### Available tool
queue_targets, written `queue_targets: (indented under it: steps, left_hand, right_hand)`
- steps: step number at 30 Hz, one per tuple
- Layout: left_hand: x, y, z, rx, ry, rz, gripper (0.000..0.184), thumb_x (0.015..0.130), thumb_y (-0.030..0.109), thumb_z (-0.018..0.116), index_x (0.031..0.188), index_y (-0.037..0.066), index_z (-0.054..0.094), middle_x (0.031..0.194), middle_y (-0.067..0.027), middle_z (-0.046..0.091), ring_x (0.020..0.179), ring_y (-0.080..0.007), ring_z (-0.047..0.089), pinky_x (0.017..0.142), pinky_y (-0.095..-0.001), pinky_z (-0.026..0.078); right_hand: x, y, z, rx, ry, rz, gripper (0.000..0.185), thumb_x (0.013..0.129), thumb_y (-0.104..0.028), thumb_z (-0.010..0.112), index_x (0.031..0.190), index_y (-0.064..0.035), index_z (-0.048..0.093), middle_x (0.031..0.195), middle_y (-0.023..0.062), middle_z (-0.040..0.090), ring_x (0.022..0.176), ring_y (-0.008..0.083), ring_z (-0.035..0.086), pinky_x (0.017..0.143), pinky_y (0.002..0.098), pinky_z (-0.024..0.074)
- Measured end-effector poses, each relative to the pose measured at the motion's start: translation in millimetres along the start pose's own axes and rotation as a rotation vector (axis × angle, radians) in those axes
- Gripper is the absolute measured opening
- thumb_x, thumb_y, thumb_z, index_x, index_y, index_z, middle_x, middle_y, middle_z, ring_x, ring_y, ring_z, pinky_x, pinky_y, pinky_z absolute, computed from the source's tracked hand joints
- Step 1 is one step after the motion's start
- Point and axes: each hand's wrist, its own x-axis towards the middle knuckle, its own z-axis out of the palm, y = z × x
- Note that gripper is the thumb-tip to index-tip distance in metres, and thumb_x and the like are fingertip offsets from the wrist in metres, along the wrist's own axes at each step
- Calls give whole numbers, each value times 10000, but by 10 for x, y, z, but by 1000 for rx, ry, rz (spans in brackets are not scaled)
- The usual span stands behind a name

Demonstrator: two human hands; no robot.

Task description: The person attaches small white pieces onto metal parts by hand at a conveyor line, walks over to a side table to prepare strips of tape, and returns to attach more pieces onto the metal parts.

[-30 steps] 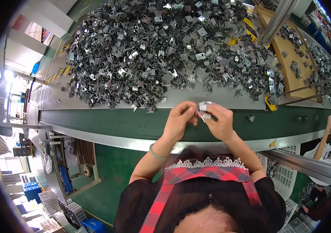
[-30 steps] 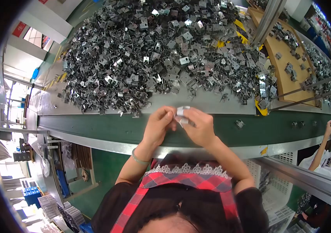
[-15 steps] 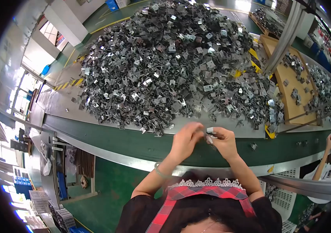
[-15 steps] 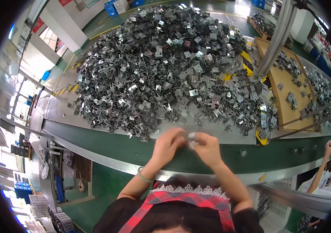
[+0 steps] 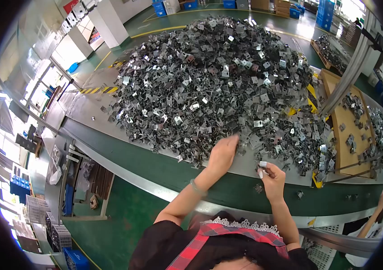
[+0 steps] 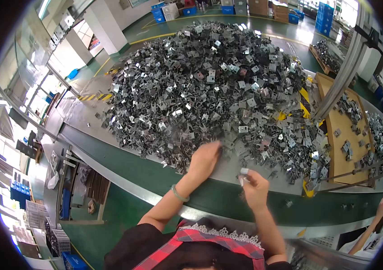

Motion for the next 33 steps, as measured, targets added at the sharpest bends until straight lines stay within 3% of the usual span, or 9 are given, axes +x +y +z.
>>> queue_targets:
  steps: [7,15,21,24,26,28,29,31,33]
  left_hand:
    - [-181,420,-228,-360,-295,-105,396,734,-20,642,1110,108,634,1055,-127,569,911,-308,624,765,-370,530]
    - [-395,580,-208,-413,-254,-96,415,713,-53,671,1104,82,657,1132,-134,656,960,-293,661,805,-327,533]
    - [-549,648,-242,-637,-210,-107,393,732,-73,636,1107,43,651,1122,-141,665,937,-313,671,808,-334,535]
    - [-597,714,-231,-606,-115,-137,375,744,-81,624,1100,35,653,1123,-144,663,945,-317,668,822,-345,532]
    - [-653,722,-178,-411,-140,-176,367,748,-81,627,1095,36,656,1106,-142,663,961,-316,659,835,-355,527]
    - [-694,664,-186,-413,-189,-145,356,750,-68,637,1091,34,656,1100,-140,660,965,-327,653,833,-365,526]
    - [-711,642,-190,-416,-215,-87,345,753,-55,646,1087,31,657,1094,-139,657,970,-339,648,830,-375,525]
    - [-697,651,-244,-482,-205,-62,361,733,-41,654,1080,59,669,1144,-128,630,1037,-341,602,858,-380,506]
    - [-702,691,-275,-426,-225,-11,374,723,-43,652,1077,77,675,1177,-122,611,1068,-333,575,876,-385,493]
  right_hand:
    - [5,-132,24,100,8,-6,220,832,61,647,1051,45,631,910,56,679,825,87,621,708,222,497]
    - [-152,-253,77,-208,-128,-176,260,796,63,689,1043,30,614,885,52,692,800,77,637,710,219,523]
    - [-192,-218,97,224,-198,41,158,787,16,704,909,31,605,828,49,680,719,59,615,601,245,513]
    - [-247,-131,216,59,-2,-100,194,762,-7,722,910,-2,596,768,69,677,638,107,634,574,264,501]
    - [-337,-216,242,-491,47,-320,160,759,-40,727,842,-23,591,628,72,609,548,103,549,508,281,429]
    - [-303,-201,209,-699,62,-333,192,734,-114,746,831,-49,594,611,112,586,505,218,556,513,322,446]
    - [-314,-256,203,-716,42,-209,192,734,-147,741,832,-73,593,659,107,622,542,303,559,532,333,461]
    - [-282,-226,159,-638,59,-231,183,743,-103,725,875,-46,612,651,122,615,541,263,576,534,324,461]
    - [-258,33,16,-321,-293,-47,174,725,-103,689,877,-28,651,760,164,652,705,367,637,596,402,493]
